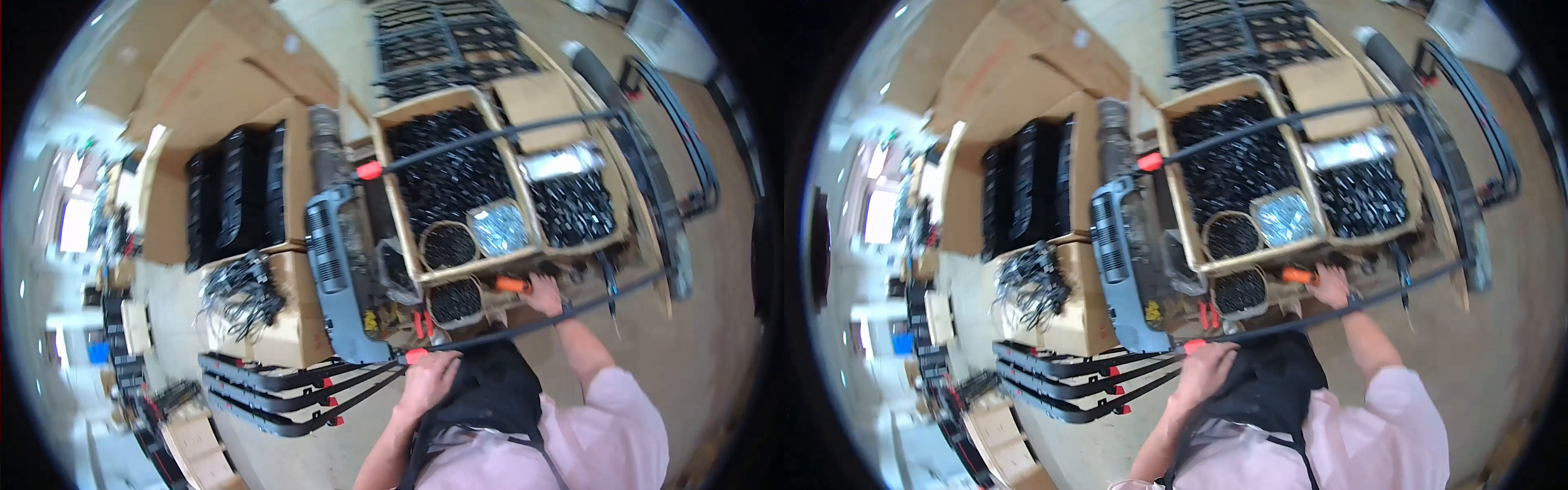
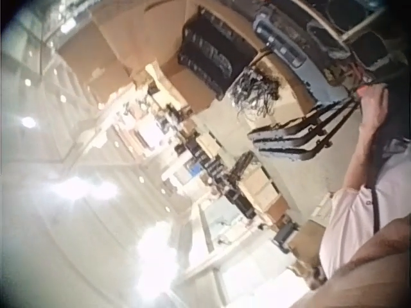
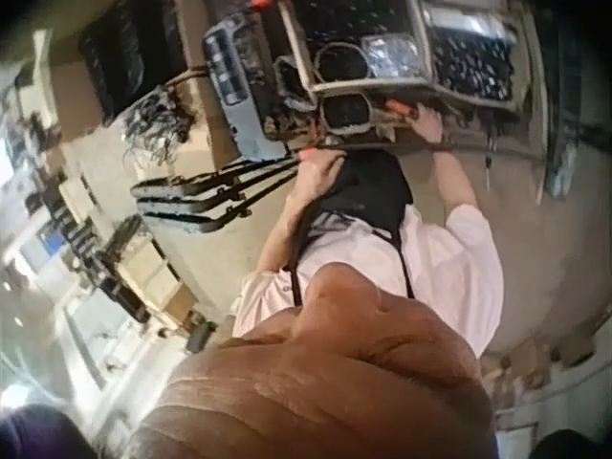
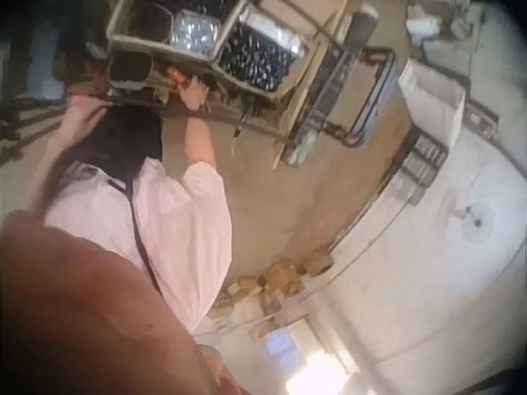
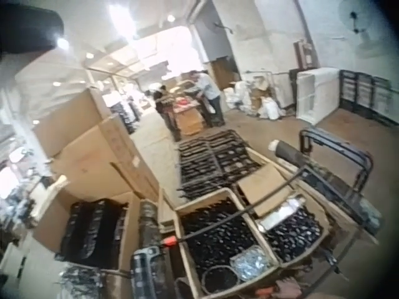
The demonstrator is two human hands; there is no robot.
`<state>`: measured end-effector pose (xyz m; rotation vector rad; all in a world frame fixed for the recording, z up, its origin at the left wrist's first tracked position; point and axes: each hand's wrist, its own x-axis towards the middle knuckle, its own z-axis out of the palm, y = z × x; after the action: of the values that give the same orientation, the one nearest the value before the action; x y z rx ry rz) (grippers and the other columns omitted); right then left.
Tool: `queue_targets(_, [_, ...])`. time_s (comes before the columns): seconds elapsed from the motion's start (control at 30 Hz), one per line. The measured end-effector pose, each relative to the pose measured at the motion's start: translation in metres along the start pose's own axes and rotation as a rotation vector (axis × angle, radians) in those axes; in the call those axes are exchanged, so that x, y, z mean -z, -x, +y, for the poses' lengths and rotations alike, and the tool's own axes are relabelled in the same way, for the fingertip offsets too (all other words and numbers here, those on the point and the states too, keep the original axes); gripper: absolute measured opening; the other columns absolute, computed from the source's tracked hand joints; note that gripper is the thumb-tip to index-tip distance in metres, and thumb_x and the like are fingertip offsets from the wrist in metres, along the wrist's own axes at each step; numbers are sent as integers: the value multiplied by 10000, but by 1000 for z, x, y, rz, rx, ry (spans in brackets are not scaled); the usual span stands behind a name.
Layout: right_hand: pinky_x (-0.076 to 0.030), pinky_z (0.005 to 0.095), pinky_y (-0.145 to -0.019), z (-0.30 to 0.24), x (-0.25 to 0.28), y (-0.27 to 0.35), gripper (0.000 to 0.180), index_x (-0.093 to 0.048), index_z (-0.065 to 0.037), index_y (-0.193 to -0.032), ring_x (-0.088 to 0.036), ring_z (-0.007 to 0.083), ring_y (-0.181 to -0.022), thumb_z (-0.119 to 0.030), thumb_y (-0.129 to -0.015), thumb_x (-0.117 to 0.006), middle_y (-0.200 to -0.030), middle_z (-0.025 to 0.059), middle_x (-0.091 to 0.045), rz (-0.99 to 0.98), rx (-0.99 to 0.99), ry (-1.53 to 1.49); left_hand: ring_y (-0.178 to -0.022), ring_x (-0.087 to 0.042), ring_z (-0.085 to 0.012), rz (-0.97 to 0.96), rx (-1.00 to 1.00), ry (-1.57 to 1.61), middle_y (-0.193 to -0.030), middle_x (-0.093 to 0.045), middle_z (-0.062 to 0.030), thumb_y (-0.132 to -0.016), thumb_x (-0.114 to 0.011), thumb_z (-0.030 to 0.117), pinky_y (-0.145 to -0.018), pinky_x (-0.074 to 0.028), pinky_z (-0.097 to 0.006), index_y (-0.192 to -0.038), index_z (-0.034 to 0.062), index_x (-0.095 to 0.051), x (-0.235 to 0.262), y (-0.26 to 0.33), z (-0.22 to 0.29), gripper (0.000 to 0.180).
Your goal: Assembling metal frames using a power drill and other components in a manufacturing facility.
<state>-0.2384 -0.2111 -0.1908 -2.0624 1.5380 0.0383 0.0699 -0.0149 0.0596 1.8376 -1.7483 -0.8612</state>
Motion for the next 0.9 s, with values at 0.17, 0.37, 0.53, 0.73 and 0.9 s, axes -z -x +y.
queue_targets(0.17, [-548,565,-864,-16,29,7,503,-686,-30,-1040,-694,465,-1017,-462,-812,-806,-1029,280,-726,-314,52,-114,-1030,-734,-347,-2,28,21,-1101,-769,-155,-1009,-660,206,-926,-567,-461,-1140,66,-747,-34,-1,14,211])
queue_targets(0.37, [-552,409,-702,55,42,115,292,-730,-36,-1036,-670,225,-773,-244,-838,-785,-879,102,-723,-255,-105,-462,-1108,-703,-359,-50,48,28,-1160,-738,-166,-1023,-618,251,-974,-551,-480,-1185,61,-712,-60,3,14,267])
queue_targets(0.53, [-463,284,-545,19,148,212,293,-701,-12,-1054,-587,102,-615,-86,-797,-822,-784,22,-661,-547,-249,-603,-1085,-699,-402,-137,138,82,-1117,-741,-192,-1024,-606,361,-954,-545,-524,-1136,41,-703,-65,15,4,353])
queue_targets(0.73, [-503,394,-642,-87,155,242,429,-669,-25,-1133,-637,248,-714,-404,-938,-713,-906,134,-680,-538,135,-454,-852,-695,-228,-210,242,657,-957,-703,-98,-1061,-525,609,-756,-548,-387,-1122,25,-665,-72,54,5,603])
queue_targets(0.9, [-509,316,-561,-218,167,239,264,-625,-3,-1036,-645,150,-628,-197,-925,-766,-717,44,-656,-600,169,-549,-585,-613,-93,269,278,1409,-737,-672,-3,-1085,-434,665,-534,-466,-238,-960,95,-695,-49,92,-9,639])
